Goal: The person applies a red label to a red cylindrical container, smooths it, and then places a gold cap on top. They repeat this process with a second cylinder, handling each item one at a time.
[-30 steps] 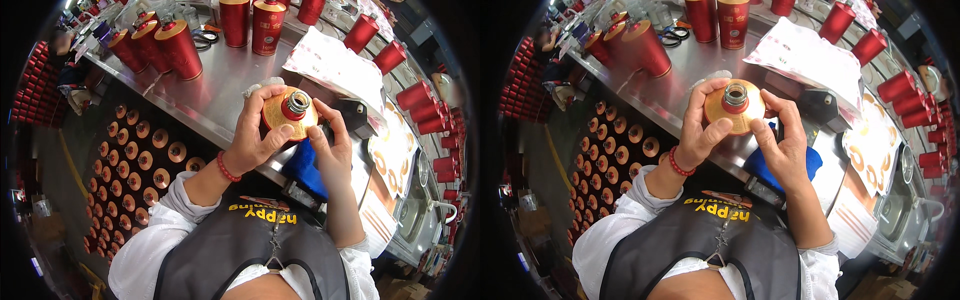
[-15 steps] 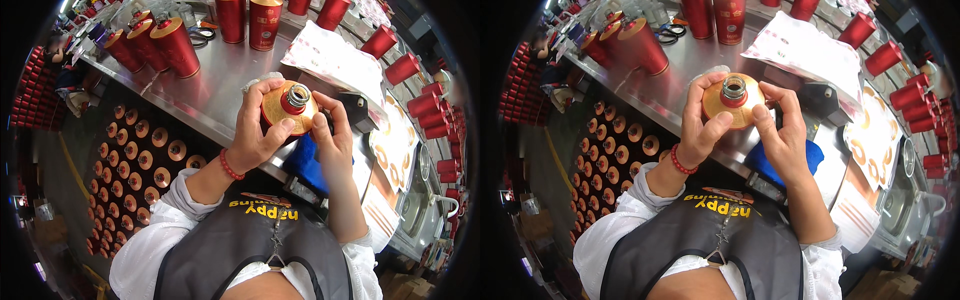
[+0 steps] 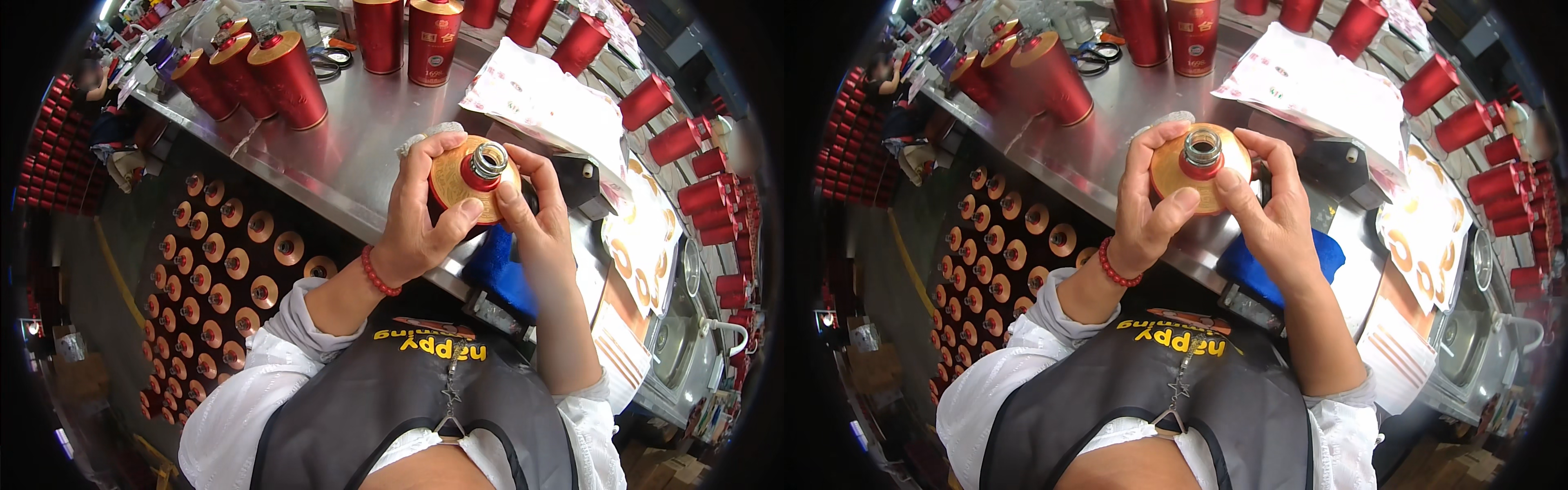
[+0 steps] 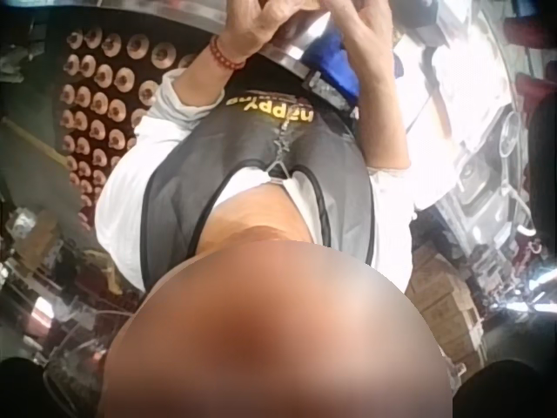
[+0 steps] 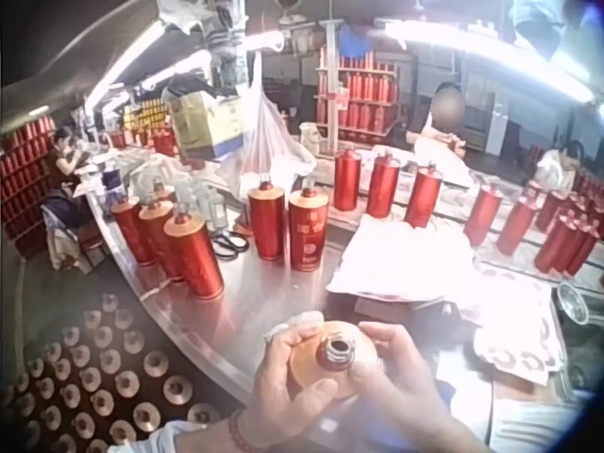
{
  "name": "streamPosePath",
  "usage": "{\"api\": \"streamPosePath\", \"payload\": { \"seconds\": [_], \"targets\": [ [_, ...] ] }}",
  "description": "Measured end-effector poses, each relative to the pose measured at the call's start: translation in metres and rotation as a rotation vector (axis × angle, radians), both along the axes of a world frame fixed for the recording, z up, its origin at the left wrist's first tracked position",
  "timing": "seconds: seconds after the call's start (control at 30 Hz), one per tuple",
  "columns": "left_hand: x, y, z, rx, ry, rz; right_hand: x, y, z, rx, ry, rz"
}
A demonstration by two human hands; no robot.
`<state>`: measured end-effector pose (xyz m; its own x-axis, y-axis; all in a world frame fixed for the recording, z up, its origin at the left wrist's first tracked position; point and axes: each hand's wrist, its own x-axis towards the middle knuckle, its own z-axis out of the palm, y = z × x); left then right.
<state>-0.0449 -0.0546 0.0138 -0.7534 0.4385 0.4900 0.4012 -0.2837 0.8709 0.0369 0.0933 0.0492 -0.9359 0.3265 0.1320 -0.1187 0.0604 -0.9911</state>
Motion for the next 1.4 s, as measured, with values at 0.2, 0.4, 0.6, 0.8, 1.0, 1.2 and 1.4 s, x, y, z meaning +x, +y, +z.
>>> {"api": "streamPosePath", "payload": {
  "seconds": [0.2,0.4,0.6,0.8,1.0,1.2,1.4],
  "targets": [
    [0.002,-0.001,-0.001,0.007,0.008,0.005,0.001,0.001,0.003,0.068,0.019,0.024],
    [0.004,-0.001,-0.001,0.042,-0.022,-0.021,0.004,0.008,0.004,-0.025,-0.023,0.09],
    [0.003,-0.002,-0.003,0.032,-0.012,-0.022,0.004,0.005,0.004,-0.011,-0.011,0.07],
    [-0.003,-0.007,-0.006,0.109,-0.029,-0.118,0.001,0.006,0.003,0.289,0.08,0.017],
    [-0.008,-0.01,0.009,0.23,-0.23,-0.134,-0.006,-0.004,0.005,0.511,0.147,-0.046],
    [-0.049,-0.003,0.03,-0.018,-0.538,-0.471,-0.003,-0.003,0.002,0.469,0.089,-0.033],
    [-0.056,0.0,0.022,0.077,-0.633,-0.541,-0.005,-0.003,-0.001,0.404,0.072,-0.031]
  ]
}}
